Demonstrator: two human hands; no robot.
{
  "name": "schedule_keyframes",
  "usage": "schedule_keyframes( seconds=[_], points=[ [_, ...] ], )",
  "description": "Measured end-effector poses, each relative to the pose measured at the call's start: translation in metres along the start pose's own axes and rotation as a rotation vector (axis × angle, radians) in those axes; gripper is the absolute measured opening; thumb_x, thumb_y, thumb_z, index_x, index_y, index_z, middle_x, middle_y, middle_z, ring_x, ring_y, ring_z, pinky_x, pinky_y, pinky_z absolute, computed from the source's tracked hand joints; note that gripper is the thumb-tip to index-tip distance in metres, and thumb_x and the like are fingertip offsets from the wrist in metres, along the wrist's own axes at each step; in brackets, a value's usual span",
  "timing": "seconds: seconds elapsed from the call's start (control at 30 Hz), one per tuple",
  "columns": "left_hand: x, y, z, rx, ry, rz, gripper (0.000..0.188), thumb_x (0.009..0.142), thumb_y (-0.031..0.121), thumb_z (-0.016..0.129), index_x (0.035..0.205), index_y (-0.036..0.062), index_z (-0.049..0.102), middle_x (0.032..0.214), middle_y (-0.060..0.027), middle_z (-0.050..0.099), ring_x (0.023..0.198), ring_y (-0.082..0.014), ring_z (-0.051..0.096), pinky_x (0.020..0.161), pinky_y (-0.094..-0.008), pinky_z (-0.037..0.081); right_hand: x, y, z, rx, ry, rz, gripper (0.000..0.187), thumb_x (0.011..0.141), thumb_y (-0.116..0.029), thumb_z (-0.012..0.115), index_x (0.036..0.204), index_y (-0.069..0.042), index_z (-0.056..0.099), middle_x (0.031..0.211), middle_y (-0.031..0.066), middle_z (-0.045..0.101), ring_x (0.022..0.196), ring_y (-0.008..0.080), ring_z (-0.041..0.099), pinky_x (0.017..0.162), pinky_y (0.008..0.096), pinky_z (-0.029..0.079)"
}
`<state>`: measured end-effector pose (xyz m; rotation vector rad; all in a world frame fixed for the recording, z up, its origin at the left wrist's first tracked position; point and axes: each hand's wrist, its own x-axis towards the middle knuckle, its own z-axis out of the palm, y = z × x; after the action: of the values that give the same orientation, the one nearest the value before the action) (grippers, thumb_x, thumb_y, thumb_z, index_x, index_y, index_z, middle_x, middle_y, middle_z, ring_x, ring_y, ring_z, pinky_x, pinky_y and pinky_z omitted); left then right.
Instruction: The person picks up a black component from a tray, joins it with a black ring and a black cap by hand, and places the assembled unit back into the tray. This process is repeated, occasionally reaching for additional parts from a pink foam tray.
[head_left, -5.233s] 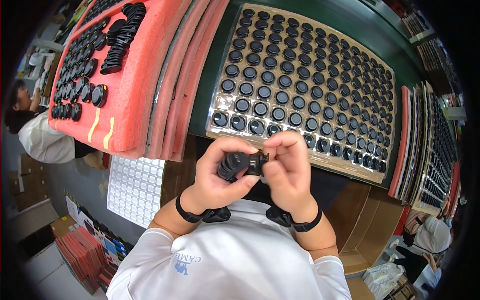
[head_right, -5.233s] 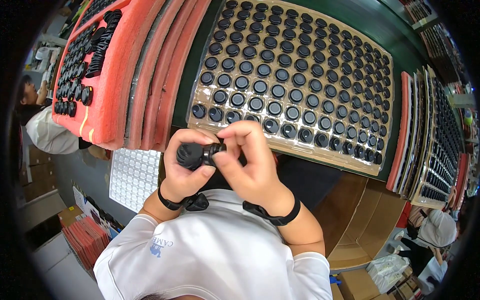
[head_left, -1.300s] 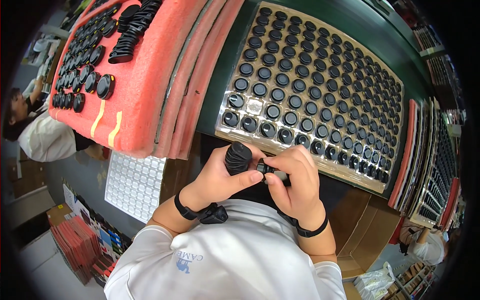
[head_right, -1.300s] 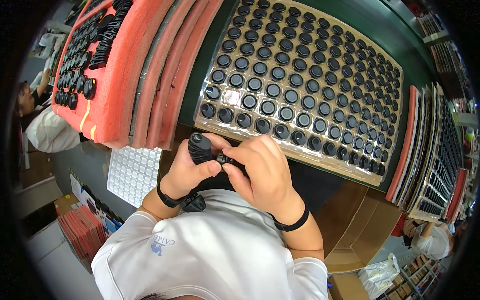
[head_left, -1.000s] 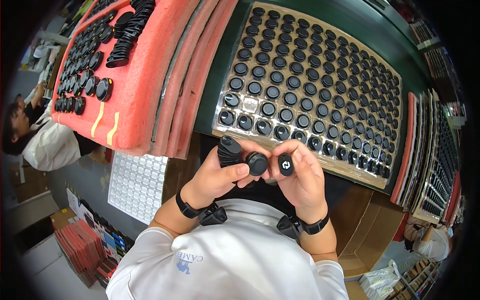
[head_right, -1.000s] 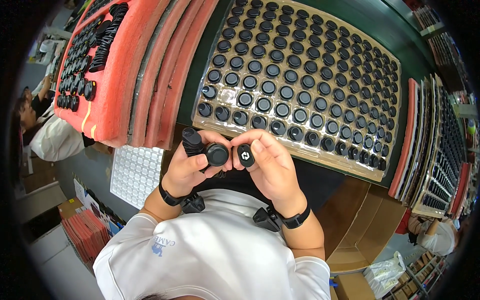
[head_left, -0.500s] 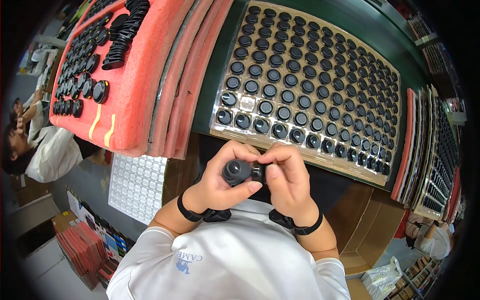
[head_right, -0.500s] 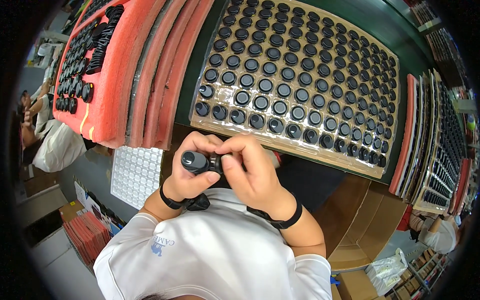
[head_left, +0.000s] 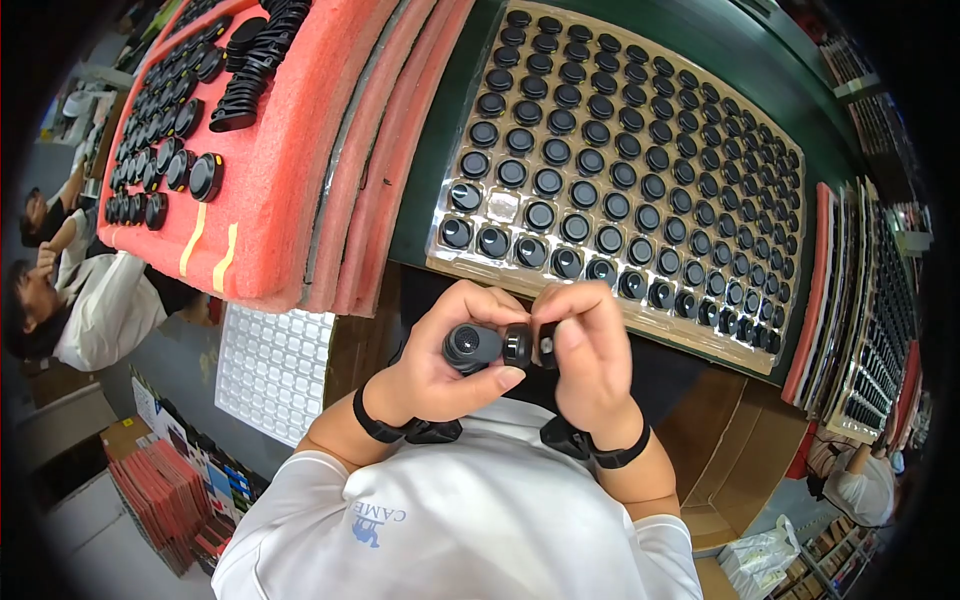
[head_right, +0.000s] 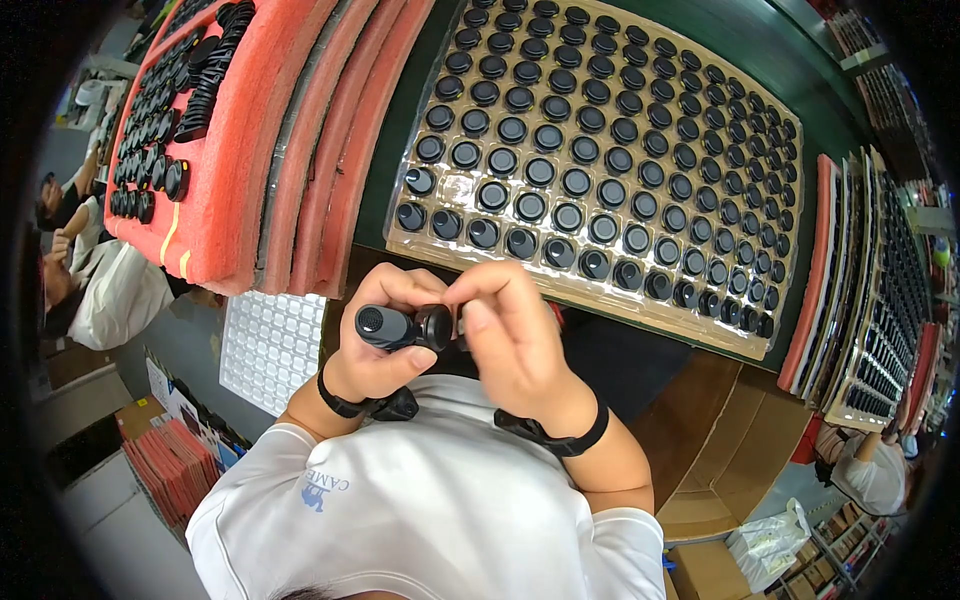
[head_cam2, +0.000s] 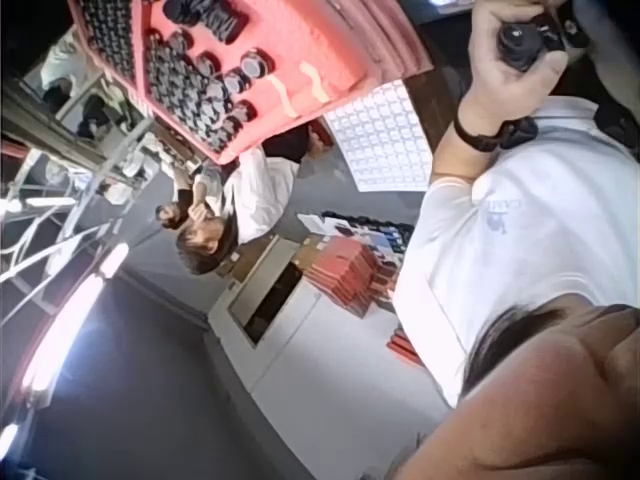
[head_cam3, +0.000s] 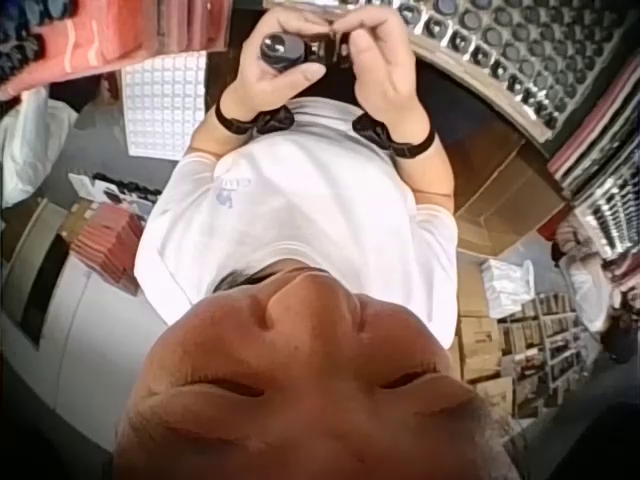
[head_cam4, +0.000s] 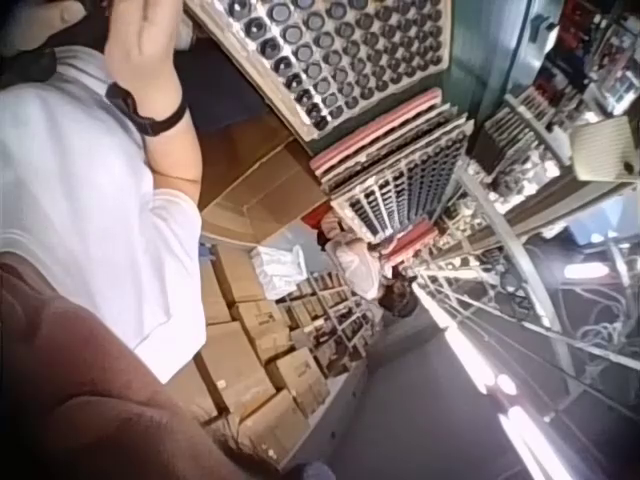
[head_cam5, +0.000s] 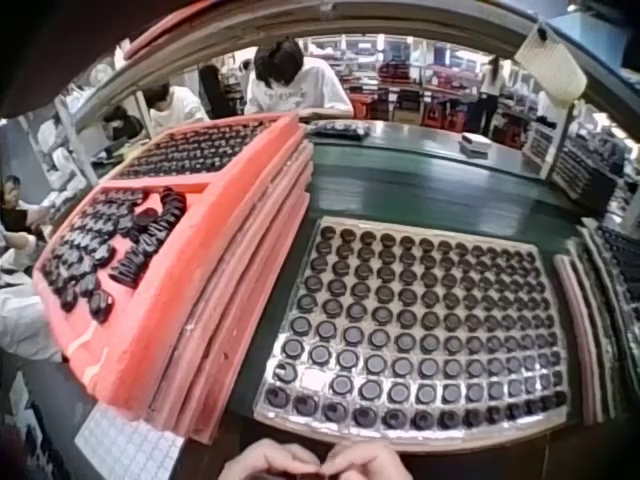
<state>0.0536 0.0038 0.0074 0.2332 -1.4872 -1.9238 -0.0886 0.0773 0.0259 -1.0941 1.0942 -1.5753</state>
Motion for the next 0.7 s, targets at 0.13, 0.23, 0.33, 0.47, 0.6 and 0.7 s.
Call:
schedule_keyframes(
  seconds=[0.13, 0.23, 0.33, 0.47, 0.6, 0.7],
  points=[
    [0.001, 0.003, 0.002, 0.026, 0.047, 0.001, 0.041, 0.078, -0.001, 0.066, 0.114, -0.0007, 0.046, 0.104, -0.0112, 0.053, 0.091, -0.0121, 0.052, 0.079, -0.0263, 0.043, 0.003, 0.003, -0.008, 0.057, -0.068, -0.102, 0.020, 0.092, -0.008, 0.049, 0.110, -0.002, 0.043, 0.089, 0.0025, 0.050, 0.075, 0.0070, 0.044, 0.066, 0.0216, 0.037],
    [-0.002, 0.002, -0.007, -0.017, -0.014, -0.035, 0.042, 0.078, 0.000, 0.067, 0.115, -0.0011, 0.046, 0.104, -0.0111, 0.054, 0.090, -0.0119, 0.052, 0.079, -0.0261, 0.044, 0.004, -0.007, 0.000, 0.325, 0.056, 0.174, 0.027, 0.089, -0.011, 0.055, 0.111, -0.002, 0.043, 0.086, 0.0017, 0.049, 0.075, 0.0074, 0.043, 0.067, 0.0215, 0.036],
    [-0.001, 0.007, 0.000, -0.006, 0.073, -0.077, 0.042, 0.079, 0.012, 0.069, 0.111, 0.0001, 0.045, 0.101, -0.0133, 0.054, 0.091, -0.0152, 0.053, 0.079, -0.0281, 0.043, 0.005, -0.001, -0.008, 0.133, -0.039, 0.056, 0.032, 0.085, -0.013, 0.061, 0.111, -0.002, 0.044, 0.085, 0.0025, 0.050, 0.075, 0.0091, 0.044, 0.068, 0.0228, 0.037],
    [-0.001, 0.008, -0.003, 0.060, 0.117, -0.089, 0.044, 0.080, 0.021, 0.071, 0.108, 0.0009, 0.044, 0.099, -0.0136, 0.055, 0.090, -0.0166, 0.054, 0.080, -0.0289, 0.043, 0.006, 0.001, -0.015, -0.130, -0.075, -0.052, 0.035, 0.080, -0.012, 0.068, 0.107, -0.002, 0.049, 0.086, 0.0047, 0.052, 0.075, 0.0126, 0.047, 0.069, 0.0254, 0.039],
    [0.000, 0.000, -0.010, 0.087, 0.110, -0.051, 0.040, 0.080, 0.016, 0.070, 0.110, 0.0006, 0.048, 0.101, -0.0112, 0.057, 0.091, -0.0138, 0.054, 0.081, -0.0271, 0.044, 0.009, 0.005, -0.015, -0.310, -0.082, -0.140, 0.033, 0.079, -0.015, 0.069, 0.103, -0.001, 0.052, 0.090, 0.0073, 0.052, 0.080, 0.0145, 0.047, 0.072, 0.0255, 0.038],
    [-0.001, -0.002, -0.013, 0.113, 0.120, -0.050, 0.039, 0.081, 0.016, 0.070, 0.111, 0.0002, 0.050, 0.101, -0.0103, 0.058, 0.091, -0.0123, 0.054, 0.080, -0.0259, 0.044, 0.012, 0.003, -0.015, -0.368, -0.093, -0.149, 0.030, 0.079, -0.014, 0.068, 0.101, 0.000, 0.053, 0.092, 0.0087, 0.052, 0.083, 0.0152, 0.047, 0.074, 0.0254, 0.038]
  ],
)
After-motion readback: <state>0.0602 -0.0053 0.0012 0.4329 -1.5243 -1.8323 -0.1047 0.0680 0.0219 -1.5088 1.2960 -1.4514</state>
